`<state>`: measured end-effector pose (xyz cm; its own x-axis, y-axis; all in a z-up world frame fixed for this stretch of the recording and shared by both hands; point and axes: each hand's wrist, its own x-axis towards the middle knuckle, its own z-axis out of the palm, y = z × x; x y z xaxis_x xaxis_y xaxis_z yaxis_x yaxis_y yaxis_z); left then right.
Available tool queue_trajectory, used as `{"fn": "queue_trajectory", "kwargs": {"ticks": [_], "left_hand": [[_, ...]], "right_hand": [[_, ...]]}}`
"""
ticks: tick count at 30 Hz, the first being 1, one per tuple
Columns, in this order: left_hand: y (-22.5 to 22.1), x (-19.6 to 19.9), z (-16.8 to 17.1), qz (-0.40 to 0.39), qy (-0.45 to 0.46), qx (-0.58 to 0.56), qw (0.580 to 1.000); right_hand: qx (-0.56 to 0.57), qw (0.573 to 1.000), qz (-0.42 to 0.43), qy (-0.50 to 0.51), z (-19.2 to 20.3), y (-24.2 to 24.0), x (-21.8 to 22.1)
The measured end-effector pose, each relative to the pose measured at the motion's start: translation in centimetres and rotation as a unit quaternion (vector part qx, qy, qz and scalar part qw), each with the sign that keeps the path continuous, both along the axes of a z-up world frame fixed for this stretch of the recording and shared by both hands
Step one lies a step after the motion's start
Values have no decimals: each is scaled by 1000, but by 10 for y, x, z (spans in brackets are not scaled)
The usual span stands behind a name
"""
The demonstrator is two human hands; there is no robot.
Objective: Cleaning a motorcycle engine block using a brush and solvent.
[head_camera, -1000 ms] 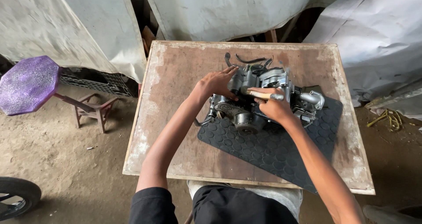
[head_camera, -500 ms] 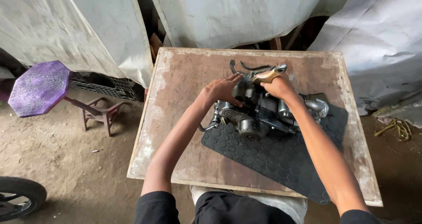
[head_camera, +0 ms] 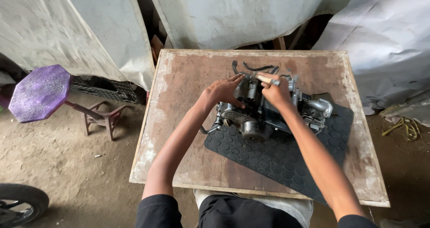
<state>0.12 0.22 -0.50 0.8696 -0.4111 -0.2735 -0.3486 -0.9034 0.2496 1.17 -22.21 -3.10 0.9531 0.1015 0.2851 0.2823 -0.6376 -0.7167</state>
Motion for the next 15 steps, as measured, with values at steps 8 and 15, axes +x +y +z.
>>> {"fn": "queue_trajectory", "kwargs": {"ticks": [8, 15], "left_hand": [[-1, -2, 2, -4, 6, 4, 1000], [-1, -3, 7, 0, 11, 8, 1000]], "right_hand": [[28, 990, 106, -87, 9, -7, -79], [-8, 994, 84, 71, 45, -18, -103]]}}
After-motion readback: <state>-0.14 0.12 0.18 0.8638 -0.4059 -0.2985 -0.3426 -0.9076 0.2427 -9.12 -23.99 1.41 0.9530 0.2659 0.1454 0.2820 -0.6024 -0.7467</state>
